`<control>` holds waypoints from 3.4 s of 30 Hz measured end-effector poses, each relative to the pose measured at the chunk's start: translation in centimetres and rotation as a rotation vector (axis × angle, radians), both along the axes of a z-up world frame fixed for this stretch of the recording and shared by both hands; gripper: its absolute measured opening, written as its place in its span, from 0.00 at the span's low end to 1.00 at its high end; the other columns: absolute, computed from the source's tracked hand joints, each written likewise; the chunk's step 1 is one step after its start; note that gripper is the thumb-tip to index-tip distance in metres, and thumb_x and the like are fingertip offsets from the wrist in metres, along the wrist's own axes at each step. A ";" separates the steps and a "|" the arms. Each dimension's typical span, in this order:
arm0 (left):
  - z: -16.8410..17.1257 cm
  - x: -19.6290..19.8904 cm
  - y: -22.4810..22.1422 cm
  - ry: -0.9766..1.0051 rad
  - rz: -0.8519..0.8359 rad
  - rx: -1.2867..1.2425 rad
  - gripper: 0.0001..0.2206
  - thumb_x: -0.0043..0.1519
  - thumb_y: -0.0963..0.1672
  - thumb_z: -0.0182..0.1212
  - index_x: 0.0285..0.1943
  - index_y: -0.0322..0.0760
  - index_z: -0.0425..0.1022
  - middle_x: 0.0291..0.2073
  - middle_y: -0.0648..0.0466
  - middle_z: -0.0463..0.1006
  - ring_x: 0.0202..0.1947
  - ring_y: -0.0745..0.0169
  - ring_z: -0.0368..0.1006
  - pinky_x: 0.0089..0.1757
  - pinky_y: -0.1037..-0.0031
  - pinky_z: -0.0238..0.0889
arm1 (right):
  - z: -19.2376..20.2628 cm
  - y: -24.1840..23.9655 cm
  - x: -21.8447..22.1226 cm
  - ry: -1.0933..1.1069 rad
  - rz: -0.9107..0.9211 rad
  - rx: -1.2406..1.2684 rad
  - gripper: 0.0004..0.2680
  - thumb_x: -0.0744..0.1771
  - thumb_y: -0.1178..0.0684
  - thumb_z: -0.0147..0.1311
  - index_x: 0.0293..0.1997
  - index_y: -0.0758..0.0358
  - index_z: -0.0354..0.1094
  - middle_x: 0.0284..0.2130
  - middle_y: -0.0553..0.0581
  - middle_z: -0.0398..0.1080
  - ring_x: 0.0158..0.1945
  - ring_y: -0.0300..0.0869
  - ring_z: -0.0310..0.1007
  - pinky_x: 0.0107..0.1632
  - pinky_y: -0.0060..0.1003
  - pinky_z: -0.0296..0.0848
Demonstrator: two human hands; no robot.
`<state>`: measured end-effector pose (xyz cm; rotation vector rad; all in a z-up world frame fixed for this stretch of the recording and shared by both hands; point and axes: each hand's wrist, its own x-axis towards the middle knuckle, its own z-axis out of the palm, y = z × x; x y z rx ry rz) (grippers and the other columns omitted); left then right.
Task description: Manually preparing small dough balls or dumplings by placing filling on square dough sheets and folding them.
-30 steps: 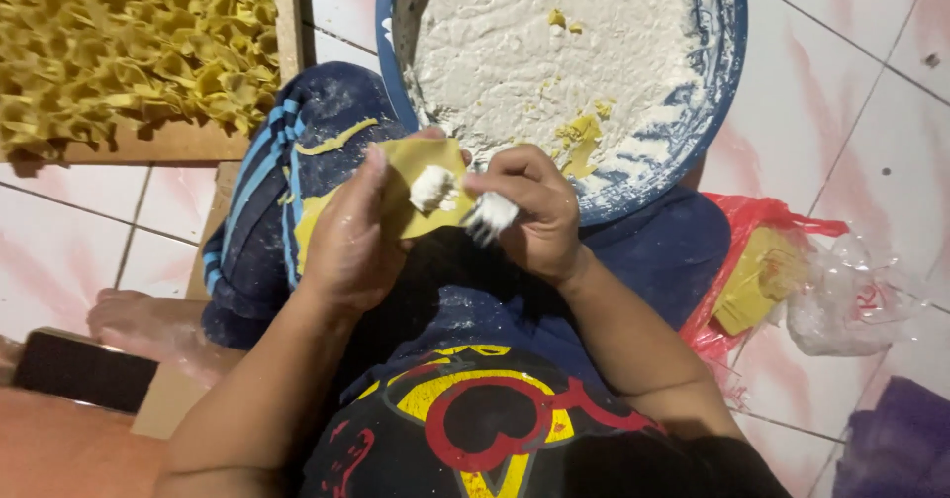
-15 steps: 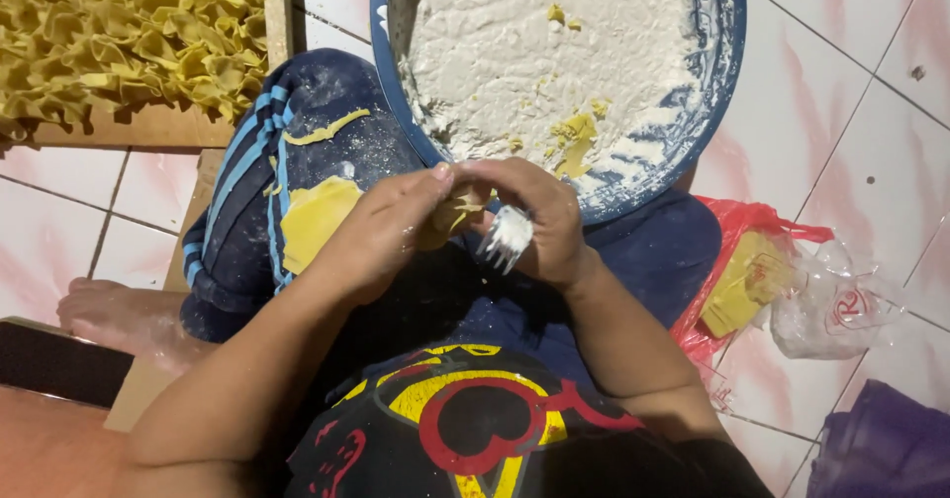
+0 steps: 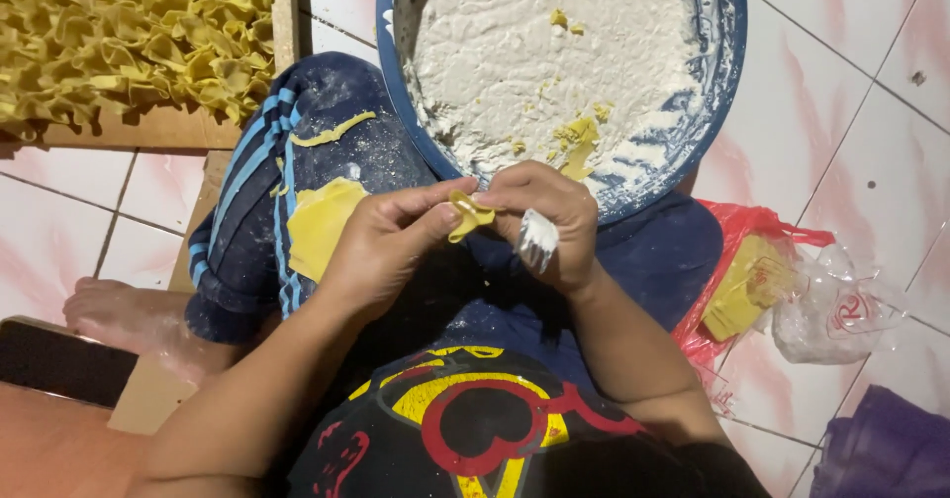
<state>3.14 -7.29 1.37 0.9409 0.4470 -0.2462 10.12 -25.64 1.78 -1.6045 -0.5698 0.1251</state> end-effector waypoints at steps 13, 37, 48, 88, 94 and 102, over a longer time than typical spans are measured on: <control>0.1 1.0 0.2 -0.057 0.097 -0.021 0.15 0.58 0.36 0.68 0.54 0.20 0.78 0.37 0.39 0.82 0.35 0.59 0.79 0.40 0.70 0.79 | -1.4 -0.5 0.1 0.124 -0.044 -0.011 0.06 0.68 0.57 0.59 0.45 0.70 0.76 0.38 0.61 0.75 0.41 0.39 0.71 0.46 0.36 0.74; 3.1 -0.6 1.5 -0.612 0.103 0.859 0.17 0.62 0.36 0.62 0.60 0.34 0.77 0.49 0.40 0.81 0.52 0.37 0.79 0.52 0.55 0.72 | 3.6 3.9 -1.7 -0.167 -0.111 -0.337 0.03 0.66 0.60 0.63 0.39 0.69 0.78 0.35 0.61 0.78 0.41 0.53 0.80 0.45 0.42 0.76; -8.2 -1.6 18.2 -0.143 0.602 1.183 0.10 0.56 0.36 0.67 0.42 0.41 0.77 0.43 0.50 0.74 0.36 0.55 0.72 0.38 0.73 0.70 | 0.0 3.3 -1.7 0.076 -0.221 -0.280 0.05 0.66 0.68 0.60 0.43 0.71 0.77 0.36 0.62 0.76 0.43 0.39 0.70 0.51 0.37 0.73; -0.3 -5.0 12.4 -0.907 -0.356 1.142 0.09 0.65 0.46 0.60 0.49 0.41 0.80 0.45 0.48 0.80 0.47 0.41 0.76 0.46 0.56 0.69 | -4.2 -3.5 1.7 -0.237 -0.154 -1.288 0.06 0.65 0.56 0.62 0.45 0.55 0.80 0.36 0.59 0.75 0.43 0.57 0.78 0.49 0.50 0.76; -0.3 -6.2 11.4 -1.004 -0.325 1.404 0.05 0.65 0.44 0.62 0.46 0.42 0.79 0.40 0.53 0.80 0.43 0.50 0.78 0.43 0.66 0.71 | -7.5 -3.2 3.3 -0.259 -0.174 -1.441 0.06 0.64 0.54 0.62 0.42 0.48 0.80 0.34 0.51 0.72 0.41 0.51 0.78 0.44 0.47 0.78; -0.4 -4.7 11.9 -0.570 -0.191 0.814 0.02 0.59 0.42 0.68 0.36 0.39 0.83 0.38 0.50 0.85 0.42 0.50 0.82 0.45 0.65 0.73 | -5.3 -2.2 4.6 -0.009 0.024 -1.339 0.05 0.65 0.57 0.60 0.41 0.55 0.81 0.33 0.63 0.76 0.44 0.63 0.78 0.48 0.55 0.77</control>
